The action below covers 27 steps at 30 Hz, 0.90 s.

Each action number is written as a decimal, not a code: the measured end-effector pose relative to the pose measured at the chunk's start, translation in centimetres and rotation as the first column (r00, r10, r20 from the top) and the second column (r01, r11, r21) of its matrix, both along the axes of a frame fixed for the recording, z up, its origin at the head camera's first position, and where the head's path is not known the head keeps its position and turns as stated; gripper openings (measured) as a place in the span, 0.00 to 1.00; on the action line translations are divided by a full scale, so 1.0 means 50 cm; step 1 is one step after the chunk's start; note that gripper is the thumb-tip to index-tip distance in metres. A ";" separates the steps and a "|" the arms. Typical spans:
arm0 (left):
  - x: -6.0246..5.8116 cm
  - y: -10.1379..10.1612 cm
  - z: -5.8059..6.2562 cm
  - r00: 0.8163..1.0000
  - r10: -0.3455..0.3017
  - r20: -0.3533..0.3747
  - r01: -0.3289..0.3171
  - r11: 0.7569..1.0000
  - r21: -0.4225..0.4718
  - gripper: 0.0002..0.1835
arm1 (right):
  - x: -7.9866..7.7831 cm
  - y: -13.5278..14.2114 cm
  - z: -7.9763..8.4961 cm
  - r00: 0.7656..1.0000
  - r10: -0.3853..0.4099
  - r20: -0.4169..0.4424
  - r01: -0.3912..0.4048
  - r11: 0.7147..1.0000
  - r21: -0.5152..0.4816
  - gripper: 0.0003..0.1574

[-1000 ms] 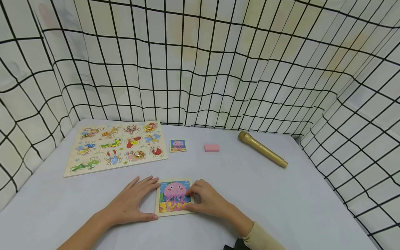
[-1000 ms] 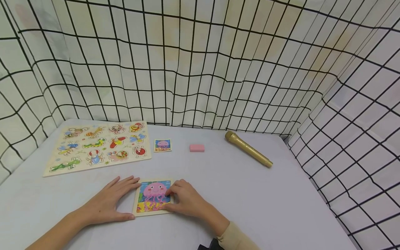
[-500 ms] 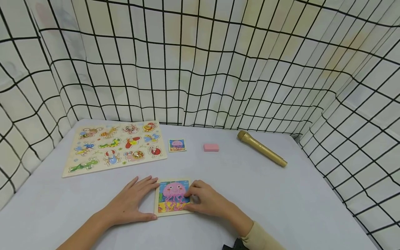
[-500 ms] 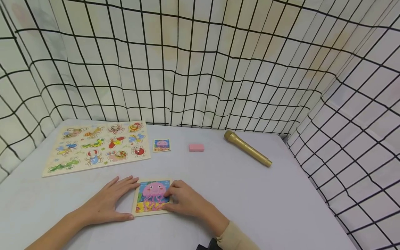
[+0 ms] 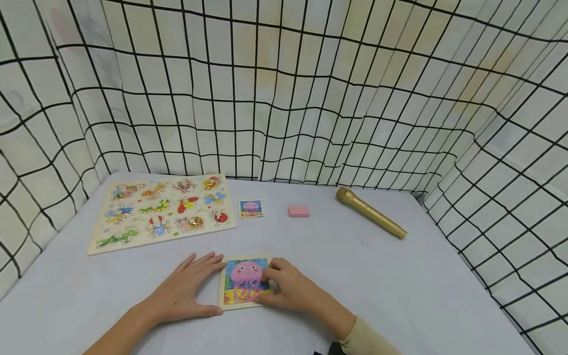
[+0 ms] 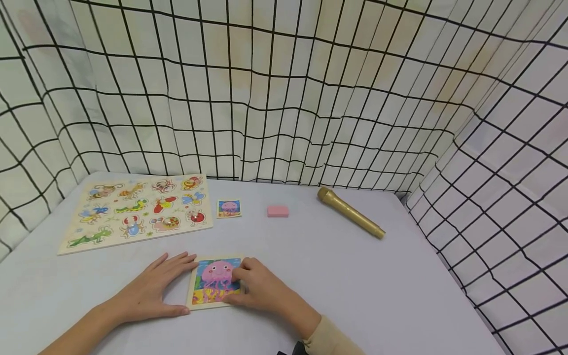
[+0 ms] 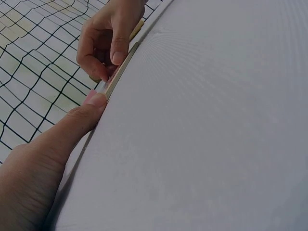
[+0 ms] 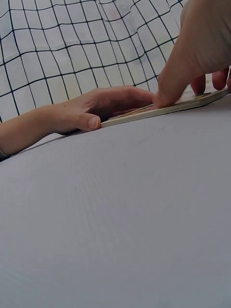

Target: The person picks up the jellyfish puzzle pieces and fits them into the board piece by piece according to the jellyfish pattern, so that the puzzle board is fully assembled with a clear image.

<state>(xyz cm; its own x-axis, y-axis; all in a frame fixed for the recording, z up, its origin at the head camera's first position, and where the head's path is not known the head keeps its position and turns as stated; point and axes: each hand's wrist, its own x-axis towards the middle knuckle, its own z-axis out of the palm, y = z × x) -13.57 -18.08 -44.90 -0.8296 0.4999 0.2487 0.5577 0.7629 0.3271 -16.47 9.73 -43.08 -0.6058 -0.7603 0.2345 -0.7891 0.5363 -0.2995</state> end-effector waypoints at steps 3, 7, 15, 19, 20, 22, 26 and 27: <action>0.000 0.000 0.001 1.000 -0.003 0.002 0.003 1.000 0.001 0.50 | -0.002 0.000 -0.004 1.000 0.000 0.014 0.000 1.000 -0.020 0.18; 0.001 0.001 0.003 1.000 -0.003 0.007 0.002 1.000 0.007 0.50 | -0.005 0.001 -0.007 0.999 0.003 0.053 -0.001 0.999 -0.051 0.15; -0.001 -0.001 0.001 1.000 0.003 -0.001 -0.003 1.000 0.007 0.49 | -0.013 0.002 -0.010 0.987 -0.022 0.161 0.037 0.995 -0.091 0.15; 0.000 -0.002 0.000 1.000 0.004 -0.003 -0.004 1.000 0.006 0.49 | -0.016 0.001 -0.014 0.984 0.001 0.178 0.024 0.990 -0.142 0.13; 0.000 -0.003 0.000 1.000 0.002 -0.006 -0.002 1.000 0.006 0.49 | -0.017 0.002 -0.015 0.984 0.009 0.175 0.019 0.988 -0.154 0.12; -0.002 -0.005 0.000 1.000 -0.008 -0.021 0.008 1.000 0.006 0.49 | -0.020 0.002 -0.015 0.985 0.021 0.168 0.007 0.986 -0.168 0.12; -0.009 -0.011 0.004 1.000 -0.014 -0.016 0.014 1.000 0.007 0.50 | -0.029 0.006 -0.005 0.985 0.029 0.171 -0.003 0.988 -0.155 0.13; -0.011 -0.012 0.006 1.000 -0.015 -0.008 0.015 1.000 0.006 0.50 | -0.031 0.009 -0.003 0.985 0.025 0.172 0.000 0.990 -0.144 0.13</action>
